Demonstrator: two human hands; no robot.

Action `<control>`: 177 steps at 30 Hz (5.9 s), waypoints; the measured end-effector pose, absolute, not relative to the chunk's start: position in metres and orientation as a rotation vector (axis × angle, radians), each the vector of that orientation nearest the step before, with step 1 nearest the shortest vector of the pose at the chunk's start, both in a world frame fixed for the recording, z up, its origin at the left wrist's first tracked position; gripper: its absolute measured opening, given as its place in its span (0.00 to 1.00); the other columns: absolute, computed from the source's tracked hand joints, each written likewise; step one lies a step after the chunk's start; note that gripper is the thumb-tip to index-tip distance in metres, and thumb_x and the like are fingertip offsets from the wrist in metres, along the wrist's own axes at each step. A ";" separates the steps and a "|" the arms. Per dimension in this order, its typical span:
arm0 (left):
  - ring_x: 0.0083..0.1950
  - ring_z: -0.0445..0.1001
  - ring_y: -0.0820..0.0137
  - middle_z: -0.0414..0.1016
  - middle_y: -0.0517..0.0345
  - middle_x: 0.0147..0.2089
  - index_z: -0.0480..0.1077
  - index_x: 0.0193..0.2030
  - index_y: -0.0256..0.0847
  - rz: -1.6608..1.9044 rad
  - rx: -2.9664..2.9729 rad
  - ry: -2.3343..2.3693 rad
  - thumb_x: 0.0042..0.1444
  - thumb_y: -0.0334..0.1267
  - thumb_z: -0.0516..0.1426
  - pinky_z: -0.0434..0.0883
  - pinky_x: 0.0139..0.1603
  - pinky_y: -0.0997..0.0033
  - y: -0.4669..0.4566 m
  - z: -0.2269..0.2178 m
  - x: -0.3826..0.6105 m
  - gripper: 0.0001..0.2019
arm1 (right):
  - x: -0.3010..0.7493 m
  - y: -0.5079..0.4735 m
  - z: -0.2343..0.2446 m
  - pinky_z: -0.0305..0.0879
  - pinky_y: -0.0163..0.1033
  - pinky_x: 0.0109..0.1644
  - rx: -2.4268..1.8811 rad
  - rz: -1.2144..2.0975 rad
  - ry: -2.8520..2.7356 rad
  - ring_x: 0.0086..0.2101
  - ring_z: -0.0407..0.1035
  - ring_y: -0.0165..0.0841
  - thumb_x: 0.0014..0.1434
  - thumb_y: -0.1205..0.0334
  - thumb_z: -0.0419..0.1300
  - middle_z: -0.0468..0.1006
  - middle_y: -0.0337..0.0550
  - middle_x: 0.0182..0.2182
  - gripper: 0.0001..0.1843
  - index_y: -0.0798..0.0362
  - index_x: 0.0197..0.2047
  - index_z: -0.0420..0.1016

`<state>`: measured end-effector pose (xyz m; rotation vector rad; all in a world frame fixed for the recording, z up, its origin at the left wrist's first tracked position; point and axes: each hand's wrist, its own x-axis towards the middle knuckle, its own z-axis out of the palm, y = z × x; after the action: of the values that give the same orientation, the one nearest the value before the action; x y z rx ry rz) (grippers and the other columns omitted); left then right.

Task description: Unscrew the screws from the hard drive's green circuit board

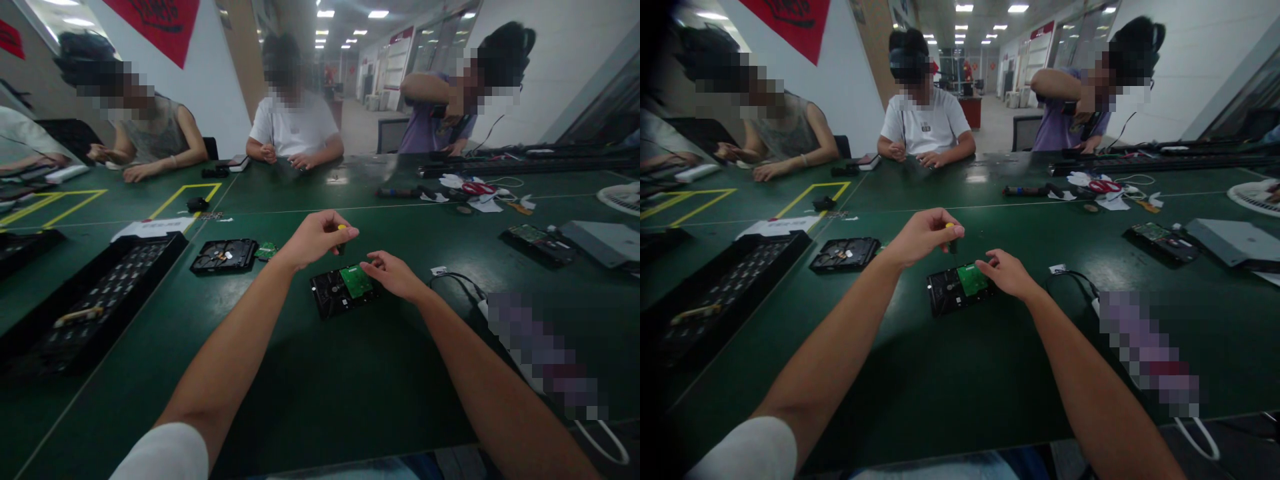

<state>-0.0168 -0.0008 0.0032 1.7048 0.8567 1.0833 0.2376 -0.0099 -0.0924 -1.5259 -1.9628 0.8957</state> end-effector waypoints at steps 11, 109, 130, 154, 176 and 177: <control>0.33 0.76 0.73 0.80 0.52 0.37 0.71 0.42 0.37 1.042 1.702 0.841 0.65 0.47 0.65 0.75 0.31 0.75 0.000 0.003 -0.015 0.15 | 0.253 -0.020 -0.071 0.73 0.51 0.51 -1.331 0.892 -2.371 0.46 0.73 0.48 0.36 0.46 0.83 0.76 0.49 0.49 0.52 0.49 0.64 0.77; 0.38 0.77 0.71 0.79 0.50 0.42 0.76 0.44 0.36 0.988 1.711 0.758 0.69 0.48 0.59 0.77 0.34 0.75 0.000 0.011 -0.028 0.15 | 0.226 -0.017 -0.097 0.68 0.56 0.66 -1.009 0.737 -2.171 0.59 0.74 0.44 0.64 0.60 0.68 0.79 0.47 0.57 0.10 0.43 0.48 0.86; 0.39 0.77 0.69 0.79 0.52 0.41 0.79 0.48 0.38 1.007 1.899 0.861 0.62 0.48 0.66 0.77 0.34 0.73 0.001 0.008 -0.026 0.16 | 0.227 -0.016 -0.096 0.66 0.57 0.67 -0.996 0.750 -2.185 0.59 0.74 0.43 0.64 0.60 0.68 0.79 0.47 0.58 0.12 0.44 0.51 0.84; 0.41 0.78 0.68 0.80 0.49 0.42 0.79 0.48 0.36 0.987 1.856 0.855 0.67 0.52 0.61 0.75 0.33 0.74 0.003 0.004 -0.025 0.18 | 0.227 -0.015 -0.097 0.65 0.58 0.69 -0.985 0.736 -2.184 0.58 0.75 0.44 0.63 0.59 0.69 0.80 0.47 0.56 0.11 0.44 0.50 0.84; 0.38 0.77 0.70 0.78 0.52 0.39 0.77 0.48 0.37 1.006 1.899 0.852 0.66 0.50 0.63 0.77 0.34 0.74 0.003 0.002 -0.022 0.17 | 0.227 -0.014 -0.097 0.66 0.57 0.67 -0.974 0.716 -2.202 0.58 0.75 0.44 0.64 0.58 0.68 0.80 0.47 0.56 0.12 0.44 0.51 0.84; 0.40 0.78 0.69 0.79 0.50 0.41 0.76 0.50 0.36 0.998 1.878 0.827 0.66 0.50 0.62 0.77 0.35 0.73 0.003 0.001 -0.022 0.17 | 0.227 -0.015 -0.096 0.66 0.57 0.67 -0.973 0.715 -2.201 0.57 0.75 0.44 0.64 0.58 0.68 0.80 0.46 0.56 0.12 0.44 0.51 0.84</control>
<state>-0.0217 0.0033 0.0012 1.8785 0.8266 0.9979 0.2267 -0.0146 -0.0965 -0.9735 -2.2006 0.7151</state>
